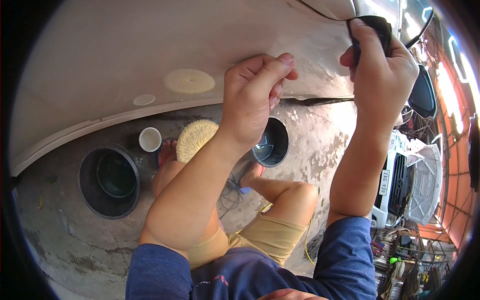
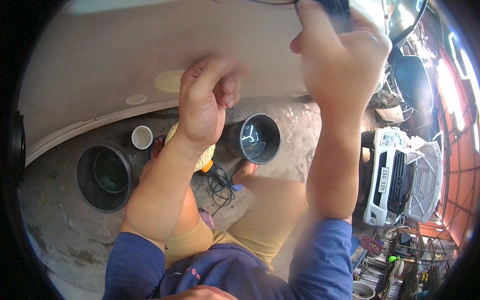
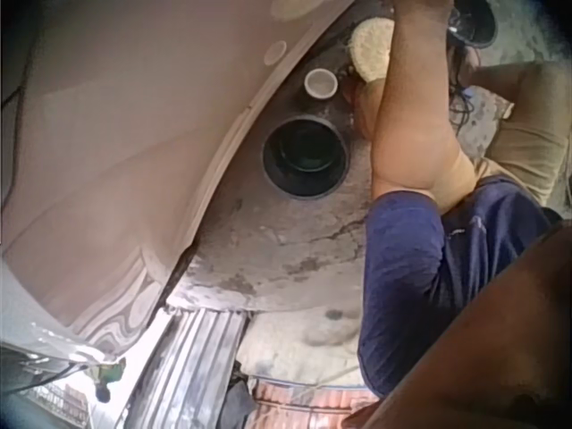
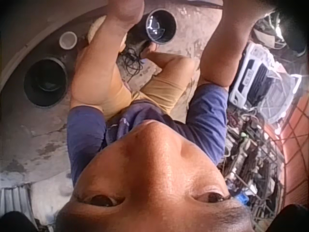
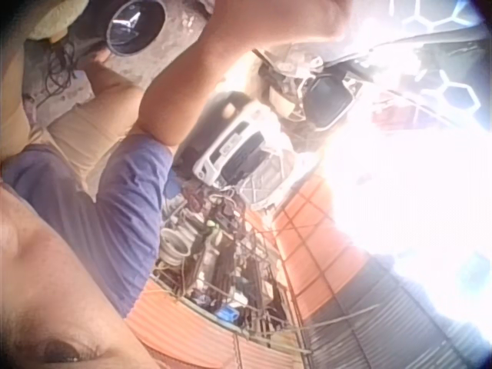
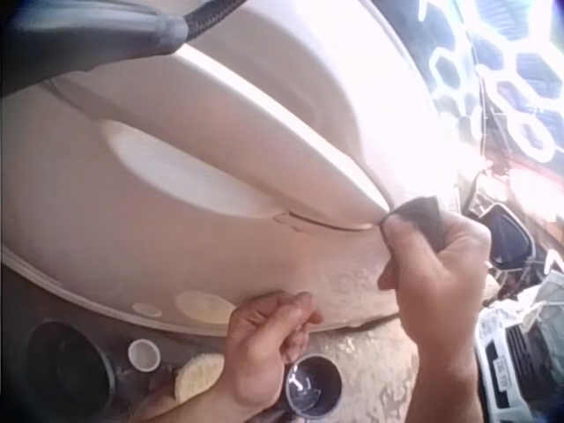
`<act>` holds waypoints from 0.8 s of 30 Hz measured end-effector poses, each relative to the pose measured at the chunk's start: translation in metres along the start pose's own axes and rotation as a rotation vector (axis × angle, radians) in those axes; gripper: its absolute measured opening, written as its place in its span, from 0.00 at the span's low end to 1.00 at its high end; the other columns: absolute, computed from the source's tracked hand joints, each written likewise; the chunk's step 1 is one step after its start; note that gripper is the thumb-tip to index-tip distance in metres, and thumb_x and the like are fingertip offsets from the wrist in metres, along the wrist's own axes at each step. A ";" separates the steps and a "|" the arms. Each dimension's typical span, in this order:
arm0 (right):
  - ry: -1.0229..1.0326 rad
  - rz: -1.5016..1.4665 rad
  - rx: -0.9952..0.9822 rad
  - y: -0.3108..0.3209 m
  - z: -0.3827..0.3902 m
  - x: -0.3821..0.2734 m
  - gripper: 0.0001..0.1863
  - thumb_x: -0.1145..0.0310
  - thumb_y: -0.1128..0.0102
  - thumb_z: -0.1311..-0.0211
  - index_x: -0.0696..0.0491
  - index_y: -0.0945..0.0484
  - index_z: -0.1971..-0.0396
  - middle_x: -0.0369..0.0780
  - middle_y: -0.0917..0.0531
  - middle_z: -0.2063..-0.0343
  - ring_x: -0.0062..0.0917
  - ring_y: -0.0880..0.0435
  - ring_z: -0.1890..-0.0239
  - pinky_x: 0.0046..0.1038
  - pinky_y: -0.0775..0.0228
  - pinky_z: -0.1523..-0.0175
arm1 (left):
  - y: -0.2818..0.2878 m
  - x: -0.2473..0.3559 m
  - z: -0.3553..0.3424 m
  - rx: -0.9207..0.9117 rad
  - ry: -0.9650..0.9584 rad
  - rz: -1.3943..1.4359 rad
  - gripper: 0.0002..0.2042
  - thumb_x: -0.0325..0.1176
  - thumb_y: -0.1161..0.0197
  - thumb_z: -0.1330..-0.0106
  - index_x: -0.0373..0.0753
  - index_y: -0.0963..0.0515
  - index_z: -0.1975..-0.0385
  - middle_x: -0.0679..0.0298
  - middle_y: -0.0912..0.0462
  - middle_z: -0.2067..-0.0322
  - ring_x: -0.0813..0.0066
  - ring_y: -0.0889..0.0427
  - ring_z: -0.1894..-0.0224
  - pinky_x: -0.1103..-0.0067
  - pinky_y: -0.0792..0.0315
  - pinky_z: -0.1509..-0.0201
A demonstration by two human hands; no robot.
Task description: The person sands the surface of a car door near the handle with a small piece of sandpaper, dipping it into a bucket of water, and then wipes the area with a cloth.
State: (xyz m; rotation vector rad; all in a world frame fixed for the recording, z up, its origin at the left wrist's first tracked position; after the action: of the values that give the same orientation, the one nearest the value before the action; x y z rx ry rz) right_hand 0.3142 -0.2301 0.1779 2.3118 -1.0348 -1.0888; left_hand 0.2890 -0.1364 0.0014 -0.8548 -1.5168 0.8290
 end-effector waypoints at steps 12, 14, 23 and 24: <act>0.042 -0.017 -0.010 0.002 -0.002 -0.004 0.11 0.67 0.32 0.37 0.58 0.15 0.76 0.35 0.19 0.86 0.11 0.28 0.86 0.17 0.40 0.78 | -0.002 0.001 0.000 0.055 -0.008 0.076 0.14 0.41 0.32 0.31 0.37 0.19 0.75 0.76 0.32 0.84 0.91 0.39 0.82 0.86 0.46 0.77; 0.049 0.019 -0.014 0.005 -0.003 -0.003 0.12 0.67 0.32 0.37 0.58 0.15 0.77 0.35 0.19 0.86 0.11 0.28 0.85 0.17 0.40 0.78 | -0.003 0.001 0.000 0.050 -0.011 0.078 0.14 0.41 0.32 0.31 0.37 0.19 0.75 0.76 0.32 0.84 0.91 0.39 0.82 0.86 0.46 0.77; 0.114 0.083 -0.032 0.001 -0.001 -0.006 0.14 0.65 0.32 0.37 0.58 0.16 0.78 0.35 0.19 0.86 0.11 0.28 0.85 0.18 0.38 0.77 | -0.002 0.001 0.000 0.051 -0.010 0.092 0.14 0.40 0.32 0.31 0.37 0.18 0.75 0.76 0.31 0.84 0.91 0.39 0.82 0.86 0.46 0.77; 0.093 0.088 -0.032 0.004 -0.004 -0.004 0.13 0.65 0.32 0.37 0.58 0.15 0.78 0.35 0.18 0.86 0.11 0.27 0.85 0.18 0.38 0.77 | -0.002 0.001 0.000 0.050 -0.014 0.085 0.14 0.40 0.32 0.31 0.37 0.18 0.74 0.76 0.31 0.84 0.91 0.39 0.82 0.86 0.46 0.77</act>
State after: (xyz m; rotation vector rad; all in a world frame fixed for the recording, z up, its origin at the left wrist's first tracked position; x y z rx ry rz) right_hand 0.3136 -0.2297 0.1843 2.2465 -1.0658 -0.9480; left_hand 0.2887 -0.1366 0.0040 -0.8828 -1.4740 0.9326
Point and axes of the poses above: each hand's wrist, its own z-axis away from the middle knuckle, its own y-axis out of the back of the hand, x = y × z, the point moved 6 cm from there along -z, towards the middle knuckle
